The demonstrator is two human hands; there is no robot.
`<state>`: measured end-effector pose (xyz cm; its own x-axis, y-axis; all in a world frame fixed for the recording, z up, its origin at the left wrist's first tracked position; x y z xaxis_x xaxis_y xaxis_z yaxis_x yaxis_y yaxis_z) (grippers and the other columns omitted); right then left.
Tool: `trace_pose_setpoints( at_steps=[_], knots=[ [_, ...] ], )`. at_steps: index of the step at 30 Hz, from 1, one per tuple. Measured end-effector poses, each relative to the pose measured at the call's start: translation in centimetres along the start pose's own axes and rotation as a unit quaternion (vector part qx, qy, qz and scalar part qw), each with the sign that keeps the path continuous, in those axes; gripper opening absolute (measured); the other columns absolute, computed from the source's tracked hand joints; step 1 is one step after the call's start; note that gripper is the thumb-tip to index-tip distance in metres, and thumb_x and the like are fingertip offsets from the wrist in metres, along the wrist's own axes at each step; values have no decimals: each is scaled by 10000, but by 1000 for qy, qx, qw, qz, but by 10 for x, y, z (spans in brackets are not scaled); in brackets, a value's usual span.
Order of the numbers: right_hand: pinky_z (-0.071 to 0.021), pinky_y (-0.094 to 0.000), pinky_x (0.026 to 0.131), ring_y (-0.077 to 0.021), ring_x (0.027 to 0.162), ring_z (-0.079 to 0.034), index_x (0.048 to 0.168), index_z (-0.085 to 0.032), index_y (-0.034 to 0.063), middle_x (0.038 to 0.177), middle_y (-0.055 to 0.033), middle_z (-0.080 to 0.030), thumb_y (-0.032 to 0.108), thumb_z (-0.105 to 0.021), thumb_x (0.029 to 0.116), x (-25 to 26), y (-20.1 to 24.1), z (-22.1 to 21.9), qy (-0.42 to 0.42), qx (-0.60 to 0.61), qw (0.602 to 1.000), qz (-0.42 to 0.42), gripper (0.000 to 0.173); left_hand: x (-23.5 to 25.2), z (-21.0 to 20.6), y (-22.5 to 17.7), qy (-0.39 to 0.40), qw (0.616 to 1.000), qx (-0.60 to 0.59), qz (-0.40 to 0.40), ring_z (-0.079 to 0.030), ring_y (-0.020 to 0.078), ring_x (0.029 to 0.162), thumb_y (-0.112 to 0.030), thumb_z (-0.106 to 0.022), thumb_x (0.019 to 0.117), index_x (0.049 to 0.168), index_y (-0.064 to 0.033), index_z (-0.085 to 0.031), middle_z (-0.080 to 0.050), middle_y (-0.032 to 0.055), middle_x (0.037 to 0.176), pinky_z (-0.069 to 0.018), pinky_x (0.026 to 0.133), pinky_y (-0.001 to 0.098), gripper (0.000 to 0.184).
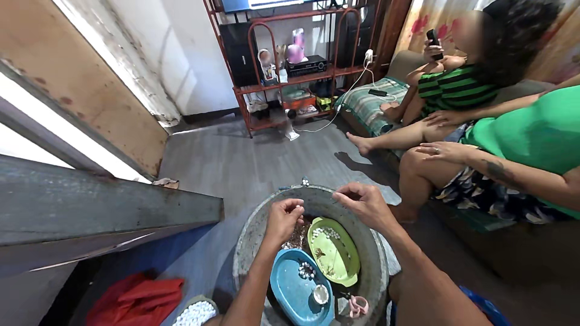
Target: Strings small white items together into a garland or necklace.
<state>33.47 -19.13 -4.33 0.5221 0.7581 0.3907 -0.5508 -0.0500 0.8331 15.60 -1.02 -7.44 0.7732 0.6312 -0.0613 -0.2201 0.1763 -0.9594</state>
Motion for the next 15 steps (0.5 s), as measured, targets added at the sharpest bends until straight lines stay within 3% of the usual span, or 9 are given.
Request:
trace_pose_setpoints(
  at_steps=[5, 7, 12, 15],
  knots=[
    [-595, -318, 700, -71, 726, -681, 960, -776, 102, 831, 2, -734, 278, -698, 972, 4, 8, 7, -24, -60, 998, -11, 193, 13, -15, 19, 52, 991, 110, 55, -724, 170, 838, -100, -618, 1019, 1255, -1, -680, -730, 129, 1025, -615, 824, 358, 264],
    [-606, -341, 708, -84, 738, -695, 967, -775, 104, 845, -8, -742, 284, -684, 975, 5, 1, 8, -29, -89, 996, -3, 201, 19, -32, 57, 76, 986, 124, 85, -723, 208, 798, -97, -655, 998, 1255, -10, -676, -729, 156, 1005, -622, 787, 403, 272],
    [-582, -296, 675, -40, 696, -671, 940, -780, 153, 802, 45, -730, 286, -691, 958, 7, -7, 6, -44, -95, 994, -33, 161, 18, -73, 139, 184, 943, 240, 141, -734, 257, 811, -143, -694, 956, 1194, -26, -715, -744, 163, 985, -614, 816, 490, 266],
    [-576, -291, 649, -34, 673, -661, 928, -777, 154, 780, 52, -721, 275, -690, 951, 8, -9, 9, -45, -91, 994, -35, 151, 22, -95, 157, 175, 947, 202, 180, -738, 269, 822, -125, -688, 950, 1209, -2, -699, -734, 189, 1009, -621, 825, 484, 286]
  ],
)
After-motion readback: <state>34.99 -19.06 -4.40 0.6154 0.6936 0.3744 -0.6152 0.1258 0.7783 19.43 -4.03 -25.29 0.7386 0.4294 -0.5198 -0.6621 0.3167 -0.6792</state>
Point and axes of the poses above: each hand's wrist, its own x-axis towards the middle knuckle, its own z-axis out of the back of the hand, y = z × x, the point moved 2 cm from there along x, towards the middle knuckle
